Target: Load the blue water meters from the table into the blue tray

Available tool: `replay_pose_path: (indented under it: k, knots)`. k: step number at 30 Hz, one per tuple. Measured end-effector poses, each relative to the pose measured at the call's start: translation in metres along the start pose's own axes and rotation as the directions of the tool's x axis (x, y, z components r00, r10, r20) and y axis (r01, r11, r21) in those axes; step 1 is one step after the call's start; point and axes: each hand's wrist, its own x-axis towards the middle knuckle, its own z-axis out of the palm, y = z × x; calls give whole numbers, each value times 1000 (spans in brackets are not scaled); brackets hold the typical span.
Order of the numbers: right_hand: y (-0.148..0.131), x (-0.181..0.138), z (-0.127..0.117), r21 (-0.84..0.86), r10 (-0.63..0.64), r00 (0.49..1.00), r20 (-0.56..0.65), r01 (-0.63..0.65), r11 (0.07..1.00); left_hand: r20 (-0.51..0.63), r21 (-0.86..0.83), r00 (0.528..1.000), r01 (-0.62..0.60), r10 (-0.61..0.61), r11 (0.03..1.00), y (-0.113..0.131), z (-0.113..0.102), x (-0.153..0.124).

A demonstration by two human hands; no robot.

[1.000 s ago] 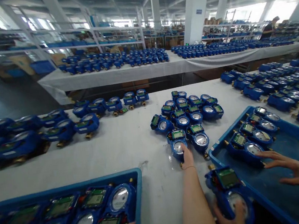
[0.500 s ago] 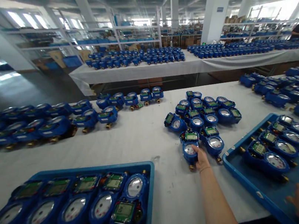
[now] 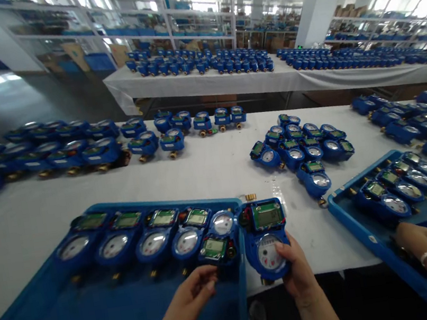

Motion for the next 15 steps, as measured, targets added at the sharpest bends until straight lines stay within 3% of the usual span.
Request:
replay_pose_path:
  k: [3, 7, 12, 15]
  knots:
    - [45, -48, 52, 63, 167, 984, 69, -171, 983, 99, -120, 994, 48, -36, 992, -13, -35, -32]
    - [118, -80, 124, 59, 290, 937, 193, -306, 950, 138, -381, 985, 147, -101, 913, -41, -98, -92]
    - [205, -84, 206, -42, 339, 902, 268, -340, 939, -64, -647, 981, 99, -183, 756, -75, -183, -164]
    - [252, -74, 243, -95, 381, 887, 259, -370, 924, -222, -594, 952, 40, -212, 803, -95, -225, -186]
